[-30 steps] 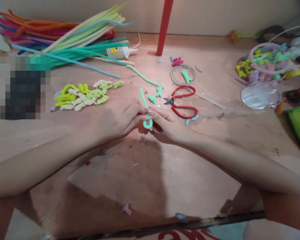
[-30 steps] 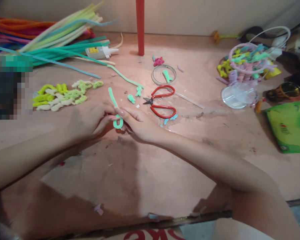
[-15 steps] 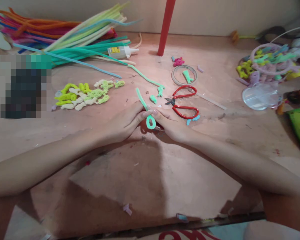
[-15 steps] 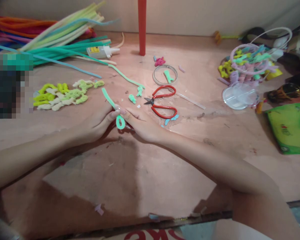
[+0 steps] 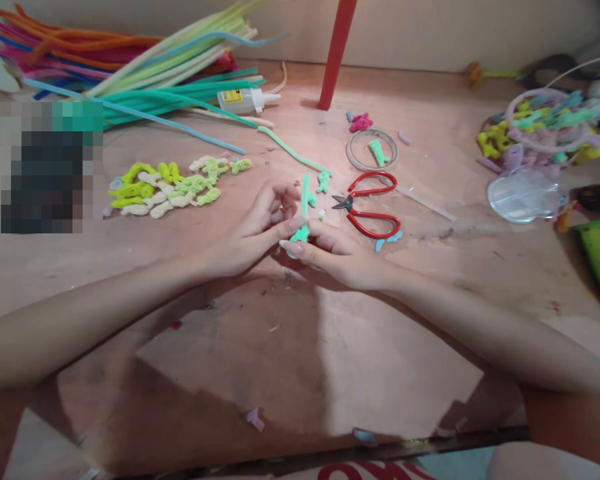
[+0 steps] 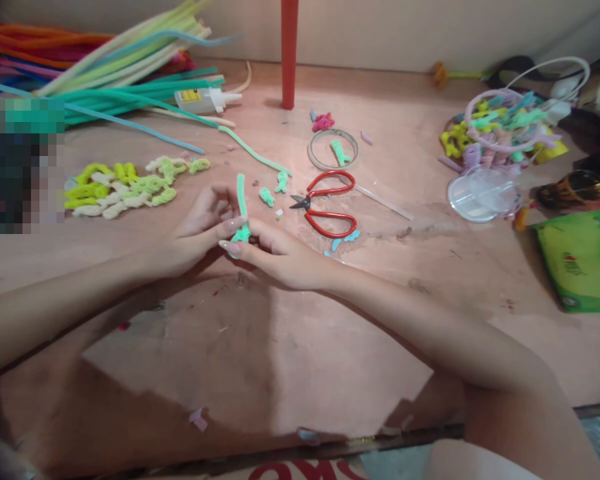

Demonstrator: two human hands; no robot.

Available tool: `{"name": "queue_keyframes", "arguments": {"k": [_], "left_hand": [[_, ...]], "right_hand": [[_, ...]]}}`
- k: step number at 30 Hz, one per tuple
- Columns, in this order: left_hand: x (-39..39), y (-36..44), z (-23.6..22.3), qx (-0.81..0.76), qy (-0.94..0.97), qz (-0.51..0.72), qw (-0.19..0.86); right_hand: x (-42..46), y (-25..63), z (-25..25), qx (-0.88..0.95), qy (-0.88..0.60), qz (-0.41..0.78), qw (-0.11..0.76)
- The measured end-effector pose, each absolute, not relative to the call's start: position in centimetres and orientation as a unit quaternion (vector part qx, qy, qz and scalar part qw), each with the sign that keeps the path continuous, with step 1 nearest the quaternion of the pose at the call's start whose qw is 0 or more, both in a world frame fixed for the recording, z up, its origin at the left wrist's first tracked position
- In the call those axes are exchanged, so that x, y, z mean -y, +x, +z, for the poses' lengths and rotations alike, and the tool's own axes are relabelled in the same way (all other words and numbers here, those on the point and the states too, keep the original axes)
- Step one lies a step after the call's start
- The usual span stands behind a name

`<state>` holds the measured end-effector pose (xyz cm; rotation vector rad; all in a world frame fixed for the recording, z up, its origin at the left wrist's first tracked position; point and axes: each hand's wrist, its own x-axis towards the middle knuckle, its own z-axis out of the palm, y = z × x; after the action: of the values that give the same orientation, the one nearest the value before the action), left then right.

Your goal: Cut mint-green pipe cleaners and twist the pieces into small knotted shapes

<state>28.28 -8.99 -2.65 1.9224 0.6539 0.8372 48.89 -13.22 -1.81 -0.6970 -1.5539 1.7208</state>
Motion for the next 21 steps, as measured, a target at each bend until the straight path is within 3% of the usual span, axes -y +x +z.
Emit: {"name": "queue_keyframes", "arguments": {"k": [5, 9, 15, 21], "left_hand": [[9.1, 28.2, -2.1, -0.288, 0.787, 0.321, 0.441], [9.6, 28.3, -1.7, -0.312, 0.755, 0.364, 0.448], [9.9, 28.4, -1.7, -0.324, 0.801, 0.376, 0.334], [9.2, 27.6, -1.4, -0.362, 0.793, 0.389, 0.299]], "right_hand": [[13.2, 48.7, -1.6, 0.567, -0.256, 0.712, 0.326], [13.6, 48.1, -2.0, 0.502, -0.258, 0.737, 0.372], [13.5, 47.8, -2.0, 0.461, -0.271, 0.762, 0.365], [13.4, 48.2, -1.2, 0.476, -0.31, 0.723, 0.393]]}}
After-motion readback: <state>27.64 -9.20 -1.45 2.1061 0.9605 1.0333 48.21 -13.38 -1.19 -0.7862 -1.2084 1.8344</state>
